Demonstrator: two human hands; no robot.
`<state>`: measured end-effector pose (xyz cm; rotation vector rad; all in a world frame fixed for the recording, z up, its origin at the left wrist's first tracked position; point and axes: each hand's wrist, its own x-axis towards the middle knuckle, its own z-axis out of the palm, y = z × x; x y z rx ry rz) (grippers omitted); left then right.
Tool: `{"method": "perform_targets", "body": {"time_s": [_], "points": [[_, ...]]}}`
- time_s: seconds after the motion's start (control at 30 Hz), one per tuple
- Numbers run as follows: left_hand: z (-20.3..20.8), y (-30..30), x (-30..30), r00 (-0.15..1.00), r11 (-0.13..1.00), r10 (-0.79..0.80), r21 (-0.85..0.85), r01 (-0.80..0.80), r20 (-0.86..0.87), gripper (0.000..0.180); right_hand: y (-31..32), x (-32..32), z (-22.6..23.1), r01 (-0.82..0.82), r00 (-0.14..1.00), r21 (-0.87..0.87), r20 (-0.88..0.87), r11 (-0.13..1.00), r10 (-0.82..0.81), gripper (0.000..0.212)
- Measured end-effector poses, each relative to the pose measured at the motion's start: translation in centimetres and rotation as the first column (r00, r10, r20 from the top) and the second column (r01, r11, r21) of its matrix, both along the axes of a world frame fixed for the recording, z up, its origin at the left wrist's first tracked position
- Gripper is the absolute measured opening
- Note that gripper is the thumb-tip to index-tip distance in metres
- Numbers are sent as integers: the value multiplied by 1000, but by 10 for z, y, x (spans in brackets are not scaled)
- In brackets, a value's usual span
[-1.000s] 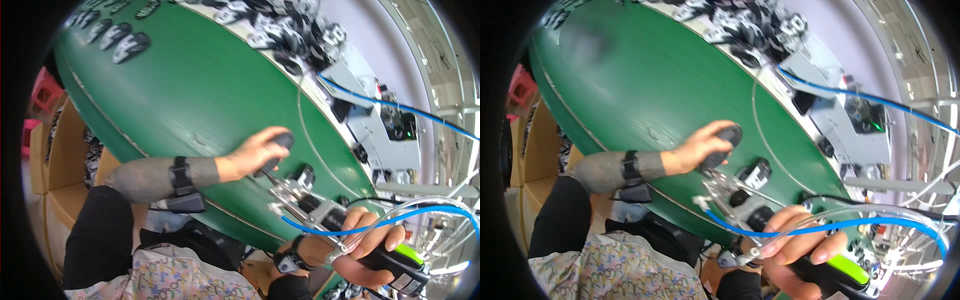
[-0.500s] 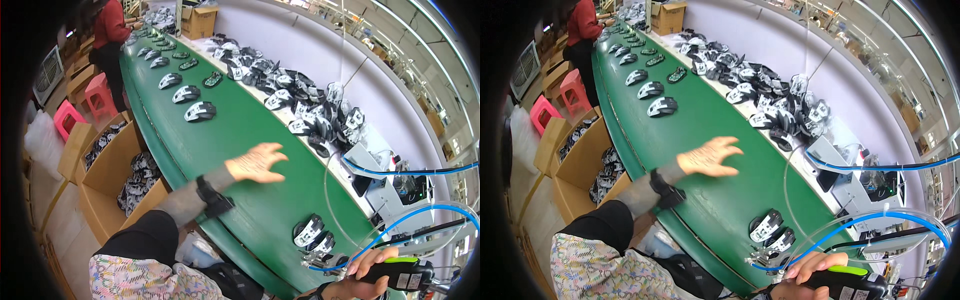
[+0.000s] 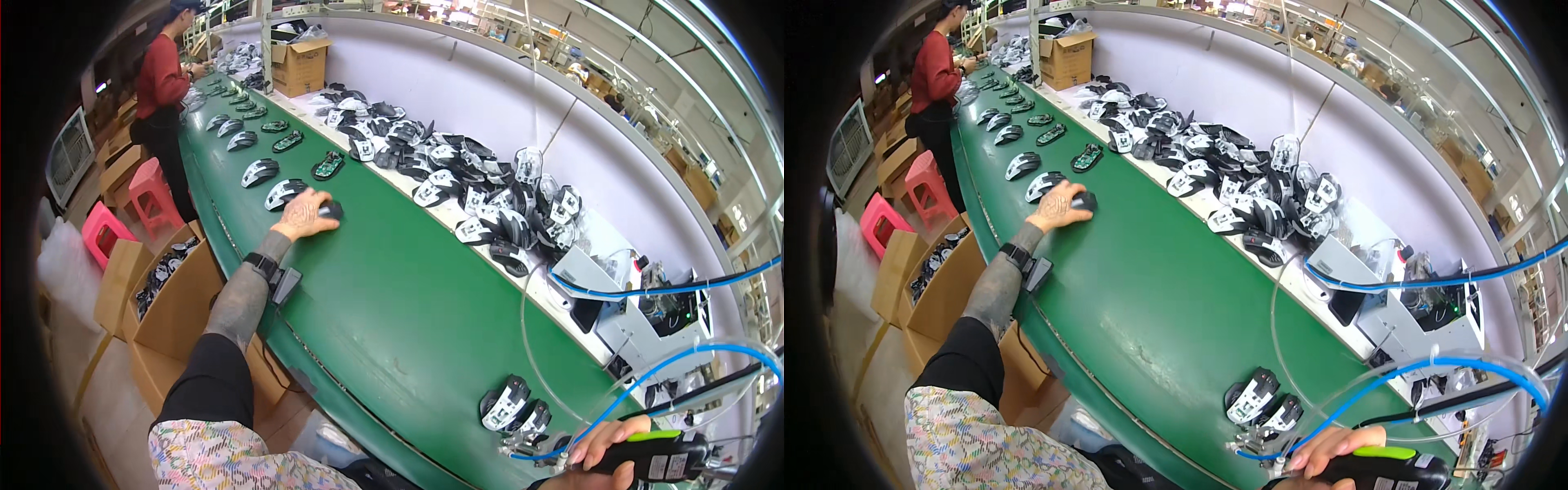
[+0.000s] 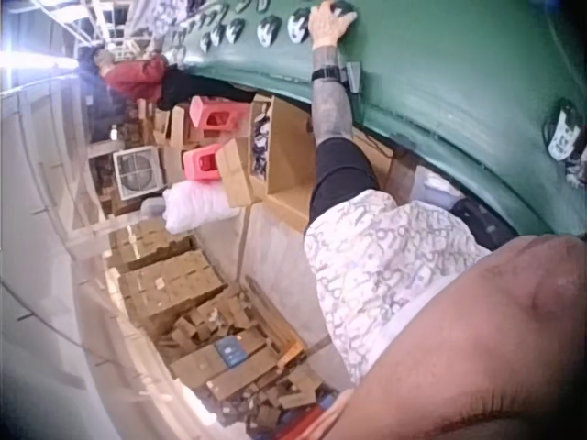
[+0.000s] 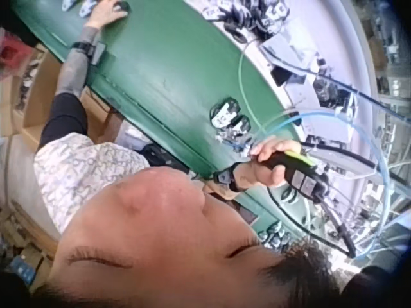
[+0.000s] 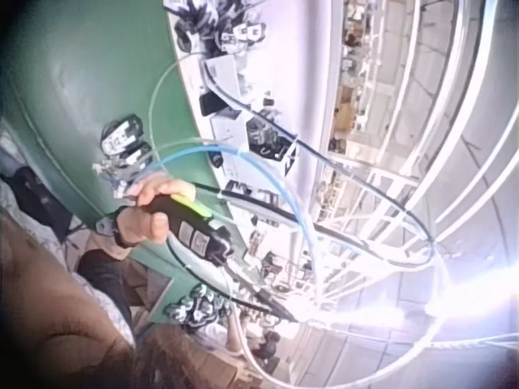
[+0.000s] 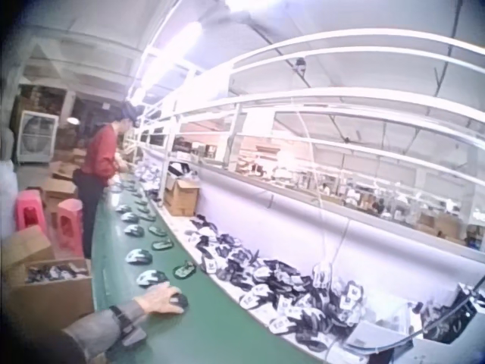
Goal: Using an electric screwdriver to assemble components of computer mice on a production line.
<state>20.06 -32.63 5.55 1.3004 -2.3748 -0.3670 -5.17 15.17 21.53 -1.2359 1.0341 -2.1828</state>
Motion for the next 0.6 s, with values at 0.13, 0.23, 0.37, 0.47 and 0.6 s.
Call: {"method": "perform_targets", "body": {"time_s": [0.13, 0.23, 0.37, 0.47, 0.6], "points": [[12, -66, -20, 962, 956, 262, -117, -270, -81, 59, -7, 3, -6, 48, 998, -80, -23, 996, -50, 42], [9, -126, -35, 892, 889, 452, -68, -452, -22, 61, -15, 5, -6, 99, 994, -54, -46, 994, -102, 41], [-10, -153, -53, 874, 879, 477, -62, -473, 96, 62, -21, 1, -14, 156, 987, 11, -26, 988, -156, 46], [-21, -150, -62, 876, 886, 462, -117, -449, 137, 57, -18, -8, -15, 123, 992, 38, -29, 992, -122, 46], [-6, -114, -65, 893, 933, 358, -62, -355, 273, 49, -25, -5, -8, 152, 988, -22, -14, 988, -152, 45]]}}
